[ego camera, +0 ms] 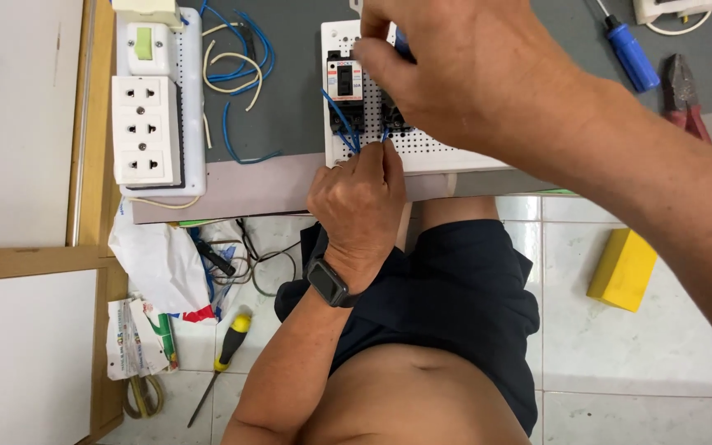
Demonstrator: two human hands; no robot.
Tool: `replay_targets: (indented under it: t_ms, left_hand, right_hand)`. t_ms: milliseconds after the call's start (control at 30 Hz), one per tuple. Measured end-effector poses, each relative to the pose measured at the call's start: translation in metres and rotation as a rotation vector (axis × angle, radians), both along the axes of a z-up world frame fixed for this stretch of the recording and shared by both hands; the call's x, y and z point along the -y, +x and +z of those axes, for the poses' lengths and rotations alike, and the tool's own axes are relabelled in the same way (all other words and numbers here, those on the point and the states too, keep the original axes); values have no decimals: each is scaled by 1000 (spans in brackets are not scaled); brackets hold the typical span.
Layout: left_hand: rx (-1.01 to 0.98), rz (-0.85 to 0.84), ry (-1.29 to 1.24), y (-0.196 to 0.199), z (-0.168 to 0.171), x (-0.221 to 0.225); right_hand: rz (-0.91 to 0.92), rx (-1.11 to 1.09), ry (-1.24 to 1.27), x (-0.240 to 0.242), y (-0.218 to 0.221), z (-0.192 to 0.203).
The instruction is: Connecting blue electrical wires to circuit breakers on a mounting board using a screwdriver.
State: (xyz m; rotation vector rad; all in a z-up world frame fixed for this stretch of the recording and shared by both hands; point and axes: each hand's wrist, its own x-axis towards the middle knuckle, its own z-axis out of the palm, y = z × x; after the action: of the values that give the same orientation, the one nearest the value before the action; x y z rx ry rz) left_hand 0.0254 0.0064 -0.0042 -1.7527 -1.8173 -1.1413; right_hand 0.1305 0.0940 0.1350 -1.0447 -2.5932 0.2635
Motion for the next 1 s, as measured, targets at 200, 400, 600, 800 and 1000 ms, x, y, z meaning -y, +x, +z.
replay_targets:
  t_ms: [200,400,600,800,1000]
  left_hand:
    - [7,9,10,-3,2,1]
    - [15,-9,-43,-6,7,1]
    - [18,-16,-56,-6,4,-5]
    - [99,-66,-184,-9,5,2]
    - [23,-151,-344,-26,18,13]
  right_hand:
    - [52,-18,11,0,2,6]
    - [77,28,172,-2,3,1]
    - [117,-2,202,-7,5,-5]
    - [36,63,-66,-1,1,13]
    - [85,34,52,-3,3,9]
